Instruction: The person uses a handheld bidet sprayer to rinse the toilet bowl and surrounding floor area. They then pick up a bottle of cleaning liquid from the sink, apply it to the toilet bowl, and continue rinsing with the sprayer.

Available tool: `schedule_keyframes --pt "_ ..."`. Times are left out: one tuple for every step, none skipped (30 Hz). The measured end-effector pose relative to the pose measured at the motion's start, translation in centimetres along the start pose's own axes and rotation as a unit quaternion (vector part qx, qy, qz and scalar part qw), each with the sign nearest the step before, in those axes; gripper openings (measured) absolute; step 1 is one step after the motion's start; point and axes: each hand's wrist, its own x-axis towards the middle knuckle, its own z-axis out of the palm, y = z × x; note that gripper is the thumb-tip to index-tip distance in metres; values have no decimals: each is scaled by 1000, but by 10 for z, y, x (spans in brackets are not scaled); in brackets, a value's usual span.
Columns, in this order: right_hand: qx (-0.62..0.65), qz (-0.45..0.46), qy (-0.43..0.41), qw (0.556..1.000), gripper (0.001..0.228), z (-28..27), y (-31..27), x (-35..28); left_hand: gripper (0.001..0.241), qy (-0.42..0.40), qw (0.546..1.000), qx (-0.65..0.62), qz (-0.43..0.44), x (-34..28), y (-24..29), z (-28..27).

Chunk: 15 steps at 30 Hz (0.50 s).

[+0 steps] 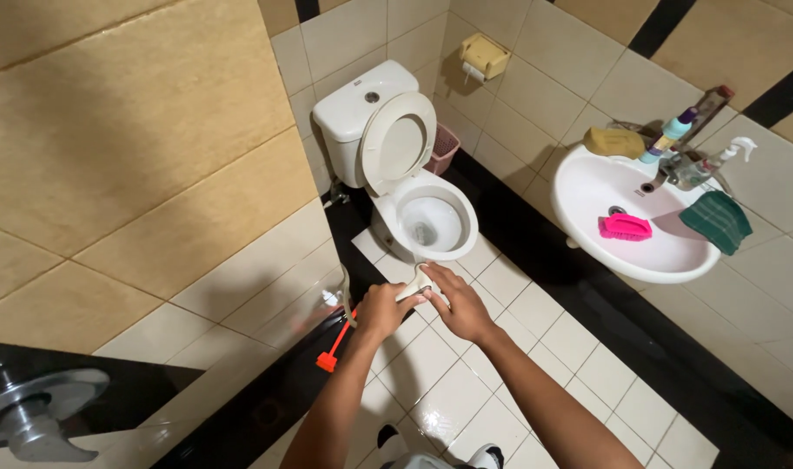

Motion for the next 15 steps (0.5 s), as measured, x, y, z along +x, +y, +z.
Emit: schedule_keyframes --pt "-1 2 2 1000 51 0 1 0 67 -1 1000 0 2 0 1 -1" --pt "-5 3 3 1000 51 0 2 0 66 -2 1000 4 10 0 3 -3" --pt "-8 6 3 1000 52 0 3 -1 66 -5 1000 7 17 0 4 -3" --pt "-9 8 5 1000 52 -1 2 -3 66 -7 1000 7 19 -3 11 -8" --pt "-9 22 5 1000 51 -3 1 -3 64 -28 1000 13 2 -4 19 -12" --pt "-8 37 4 999 50 -4 0 -4 63 -50 998 19 -14 -6 26 -17" --pt "-9 40 6 999 50 -6 0 -7 63 -52 998 19 -12 -3 23 -10" --pt "-7 39 12 999 50 -9 0 -10 64 -37 999 15 3 0 20 -3" --pt "-6 37 19 999 50 -11 1 -11 65 -20 1000 11 20 4 17 3" --pt "-7 39 21 999 50 -13 3 -13 65 -22 999 11 23 6 18 8" --pt "-11 40 27 999 50 -14 6 -16 65 -21 999 9 33 7 17 13" --pt "-15 40 33 999 49 -15 9 -19 64 -20 999 7 44 8 17 18" --pt "-15 42 35 998 49 -16 11 -21 64 -22 999 8 46 8 21 19" --pt "-17 53 36 998 49 -18 13 -23 63 -29 998 11 46 9 25 20" --pt "-19 66 36 997 49 -19 15 -27 62 -38 998 13 46 8 29 22"
